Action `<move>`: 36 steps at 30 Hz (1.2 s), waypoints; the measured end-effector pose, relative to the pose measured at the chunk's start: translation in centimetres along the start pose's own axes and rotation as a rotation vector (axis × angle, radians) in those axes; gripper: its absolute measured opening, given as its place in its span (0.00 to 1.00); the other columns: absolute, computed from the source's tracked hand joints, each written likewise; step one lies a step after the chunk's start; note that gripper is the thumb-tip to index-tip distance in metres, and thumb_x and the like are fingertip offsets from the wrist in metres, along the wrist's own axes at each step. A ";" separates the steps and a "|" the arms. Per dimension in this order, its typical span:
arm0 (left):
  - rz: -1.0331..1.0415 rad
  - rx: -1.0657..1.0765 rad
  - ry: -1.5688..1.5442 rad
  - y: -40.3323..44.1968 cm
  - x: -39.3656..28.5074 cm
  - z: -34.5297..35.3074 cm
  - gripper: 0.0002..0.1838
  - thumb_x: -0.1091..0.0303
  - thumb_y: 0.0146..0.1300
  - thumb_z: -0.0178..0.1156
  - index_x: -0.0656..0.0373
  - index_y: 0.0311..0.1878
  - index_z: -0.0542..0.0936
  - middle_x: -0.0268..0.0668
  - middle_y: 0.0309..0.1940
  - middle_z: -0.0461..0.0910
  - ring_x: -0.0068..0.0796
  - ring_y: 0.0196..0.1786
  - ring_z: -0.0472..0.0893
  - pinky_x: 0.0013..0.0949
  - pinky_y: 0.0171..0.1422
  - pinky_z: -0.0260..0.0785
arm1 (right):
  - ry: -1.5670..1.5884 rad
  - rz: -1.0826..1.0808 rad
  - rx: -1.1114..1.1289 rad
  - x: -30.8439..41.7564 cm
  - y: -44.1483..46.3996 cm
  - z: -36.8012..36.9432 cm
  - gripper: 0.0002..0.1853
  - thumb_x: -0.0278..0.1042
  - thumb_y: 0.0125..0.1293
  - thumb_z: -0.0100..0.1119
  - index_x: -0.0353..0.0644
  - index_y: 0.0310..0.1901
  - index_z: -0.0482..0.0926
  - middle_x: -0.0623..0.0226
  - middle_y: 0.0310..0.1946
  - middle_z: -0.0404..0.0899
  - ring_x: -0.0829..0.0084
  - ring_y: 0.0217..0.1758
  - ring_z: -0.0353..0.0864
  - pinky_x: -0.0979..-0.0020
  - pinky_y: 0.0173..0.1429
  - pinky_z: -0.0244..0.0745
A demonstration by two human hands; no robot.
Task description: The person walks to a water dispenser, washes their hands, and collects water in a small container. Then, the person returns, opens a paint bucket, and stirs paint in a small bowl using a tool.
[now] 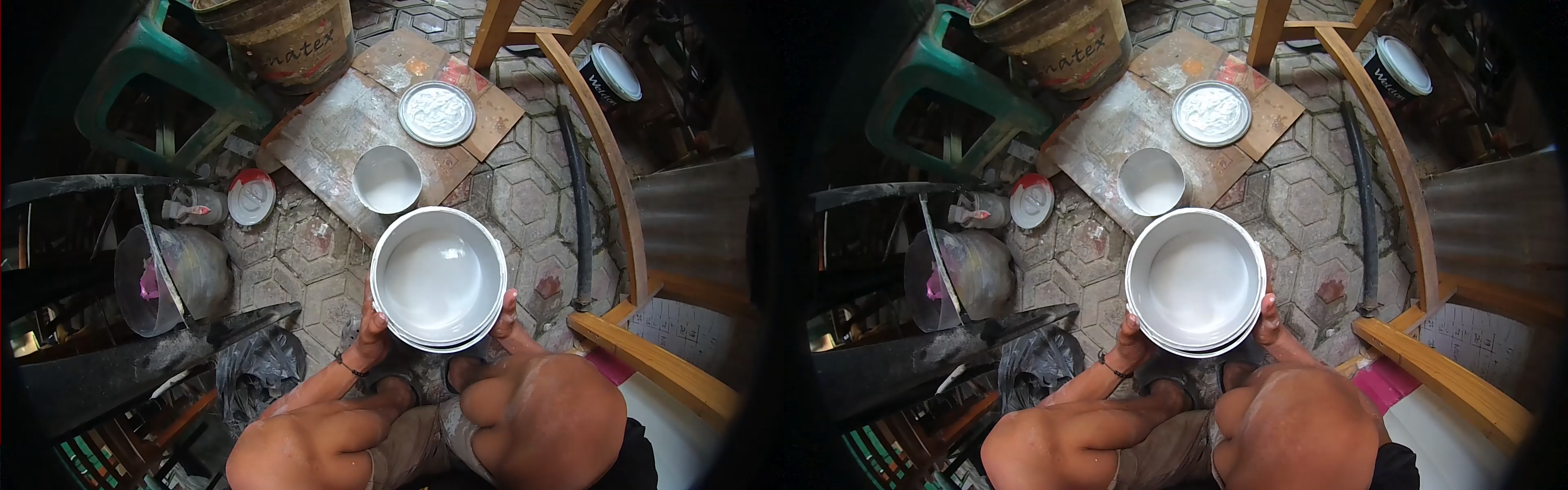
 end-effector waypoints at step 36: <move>0.005 -0.067 -0.124 1.3 0.5 2.2 0.50 0.43 0.59 0.65 0.61 0.77 0.57 0.41 0.70 0.68 0.35 0.72 0.67 0.38 0.76 0.57 | -0.382 0.061 -0.168 7.9 1.0 1.0 0.53 0.67 0.58 0.63 0.36 0.76 0.60 0.55 0.72 0.66 0.63 0.77 0.62 0.63 0.80 0.48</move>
Point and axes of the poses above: each hand's wrist, its own y-axis towards the middle knuckle, its own z-axis out of the palm, x = y × z, the point moved 10 cm from there along y, towards the middle knuckle
